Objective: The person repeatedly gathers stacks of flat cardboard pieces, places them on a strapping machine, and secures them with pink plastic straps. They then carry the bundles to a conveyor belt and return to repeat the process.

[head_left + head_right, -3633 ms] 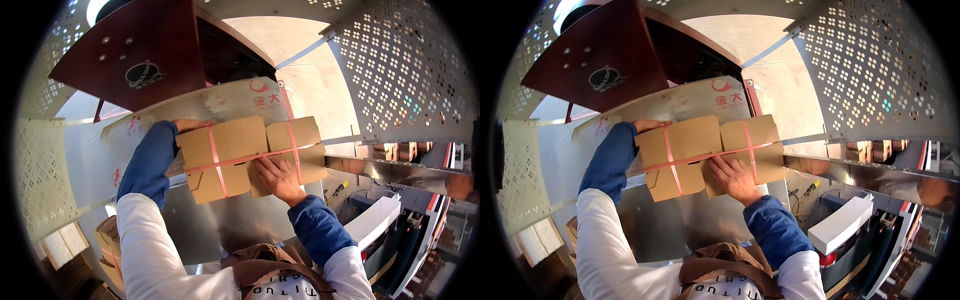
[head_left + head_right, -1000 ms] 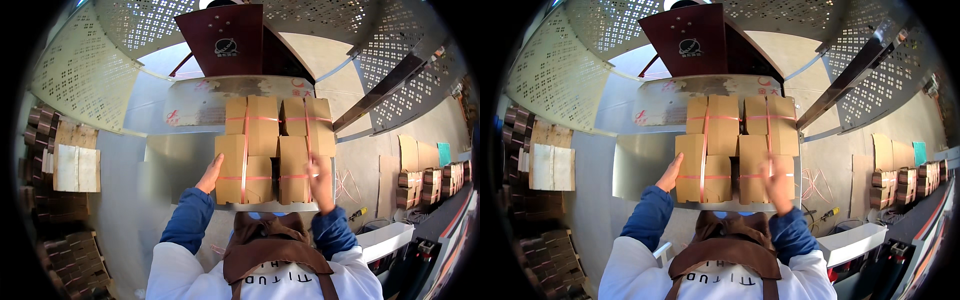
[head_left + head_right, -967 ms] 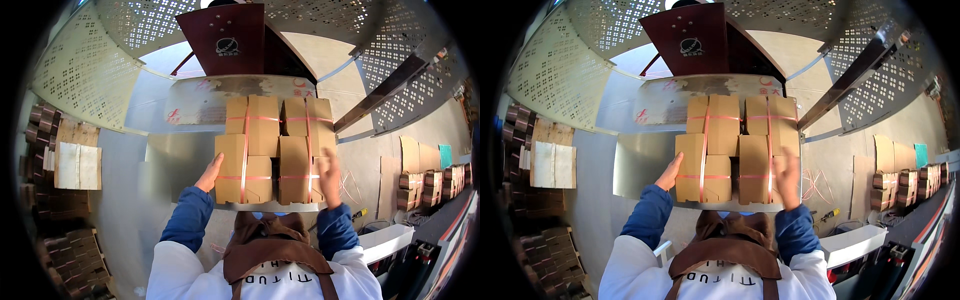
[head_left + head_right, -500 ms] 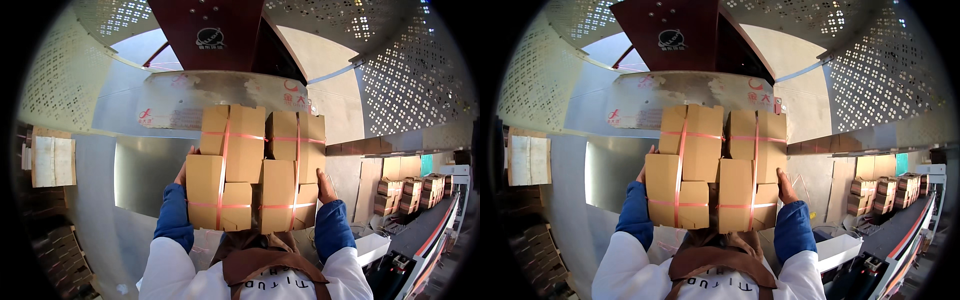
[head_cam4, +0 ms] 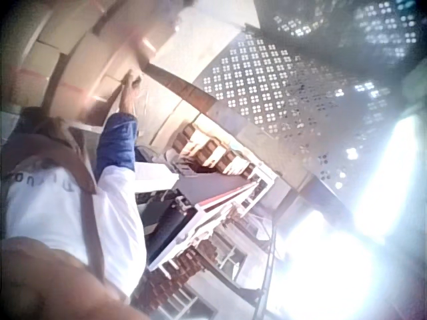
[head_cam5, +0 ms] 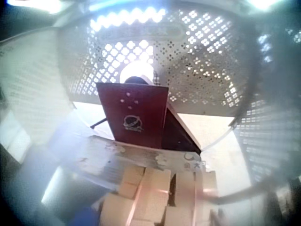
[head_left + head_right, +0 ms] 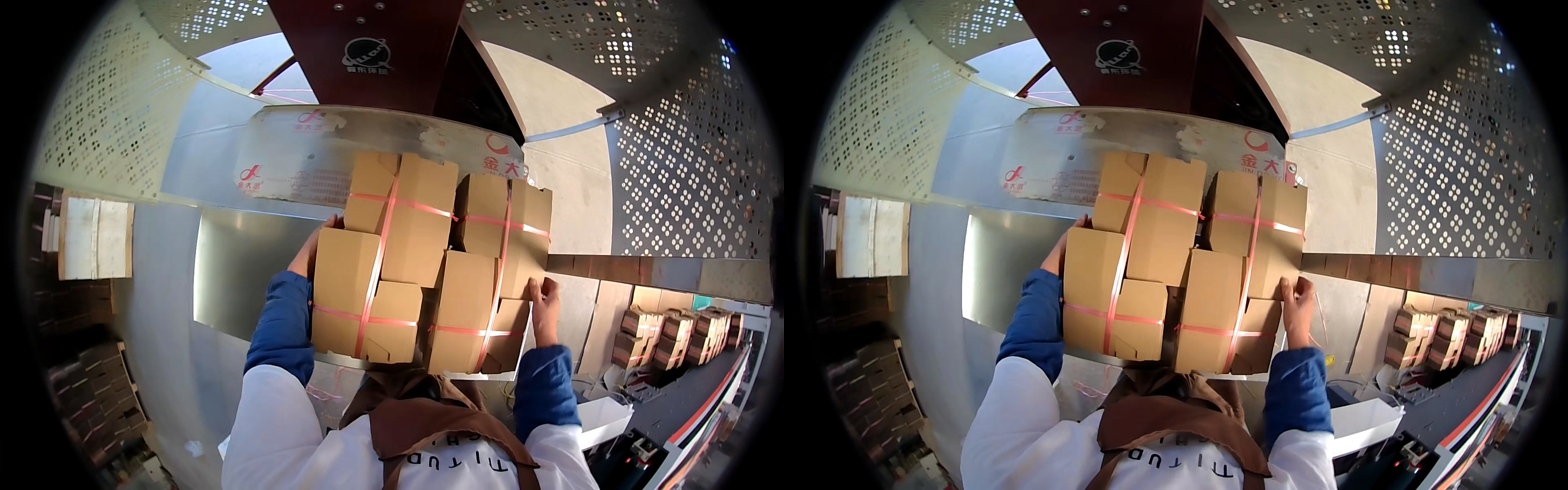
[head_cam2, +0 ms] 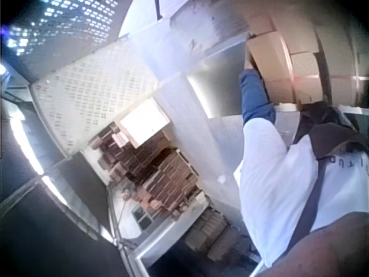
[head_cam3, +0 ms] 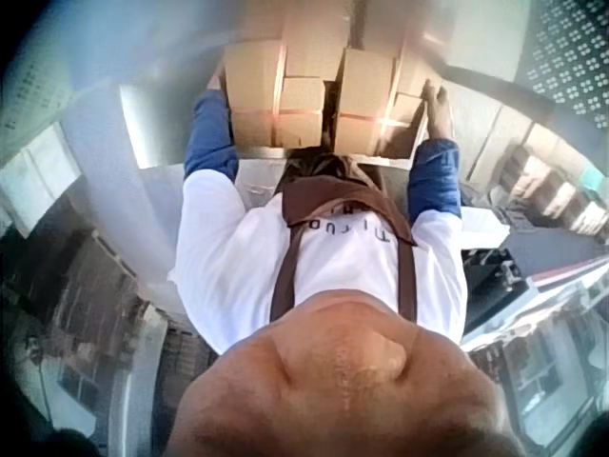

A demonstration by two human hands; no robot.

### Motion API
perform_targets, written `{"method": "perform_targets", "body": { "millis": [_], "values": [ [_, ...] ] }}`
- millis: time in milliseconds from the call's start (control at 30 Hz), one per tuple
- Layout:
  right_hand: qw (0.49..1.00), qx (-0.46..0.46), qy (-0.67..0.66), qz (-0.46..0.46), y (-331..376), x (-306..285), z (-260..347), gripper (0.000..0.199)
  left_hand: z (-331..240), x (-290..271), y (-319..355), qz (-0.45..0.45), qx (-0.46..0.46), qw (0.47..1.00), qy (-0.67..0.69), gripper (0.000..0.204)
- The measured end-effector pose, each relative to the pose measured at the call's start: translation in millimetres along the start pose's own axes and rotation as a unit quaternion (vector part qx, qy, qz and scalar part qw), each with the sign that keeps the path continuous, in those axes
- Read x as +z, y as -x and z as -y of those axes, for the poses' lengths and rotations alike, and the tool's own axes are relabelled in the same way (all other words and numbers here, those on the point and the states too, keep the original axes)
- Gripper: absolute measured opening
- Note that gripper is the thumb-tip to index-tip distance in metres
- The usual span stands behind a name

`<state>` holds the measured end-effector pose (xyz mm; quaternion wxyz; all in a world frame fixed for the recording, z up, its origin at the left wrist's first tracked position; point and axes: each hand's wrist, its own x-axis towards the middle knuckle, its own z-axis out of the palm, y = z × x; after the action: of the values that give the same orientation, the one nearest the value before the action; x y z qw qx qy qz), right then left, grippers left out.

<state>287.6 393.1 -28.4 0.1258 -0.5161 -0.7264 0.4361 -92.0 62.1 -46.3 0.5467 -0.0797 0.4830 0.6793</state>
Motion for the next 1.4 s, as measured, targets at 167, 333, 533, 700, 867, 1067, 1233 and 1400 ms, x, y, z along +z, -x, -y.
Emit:
{"method": "perform_targets", "body": {
  "millis": [167,333,533,700,867,1067,1233,1400],
  "values": [
    [0.901,-0.367,0.228,-0.022,29,6,68,0.044,-26,48,30,-0.036,0.046,0.991,-0.117,0.052],
    [0.885,-0.402,0.234,0.034,8,40,75,0.056,-18,50,20,-0.159,0.061,0.941,-0.293,0.057],
    [0.881,-0.41,0.234,0.04,10,45,70,0.059,-14,55,23,-0.199,0.063,0.926,-0.313,0.057],
    [0.88,-0.411,0.233,0.041,9,45,70,0.06,-13,58,24,-0.19,0.076,0.928,-0.312,0.057],
    [0.884,-0.409,0.222,0.037,7,47,66,0.06,-12,57,24,-0.189,0.08,0.927,-0.313,0.056],
    [0.882,-0.414,0.221,0.039,5,46,67,0.06,-11,57,22,-0.196,0.085,0.924,-0.318,0.055],
    [0.883,-0.41,0.224,0.041,6,47,65,0.061,-14,61,23,-0.21,0.073,0.911,-0.348,0.052],
    [0.883,-0.419,0.205,0.045,4,46,63,0.06,-10,57,17,-0.199,0.083,0.911,-0.352,0.051]
  ]
}}
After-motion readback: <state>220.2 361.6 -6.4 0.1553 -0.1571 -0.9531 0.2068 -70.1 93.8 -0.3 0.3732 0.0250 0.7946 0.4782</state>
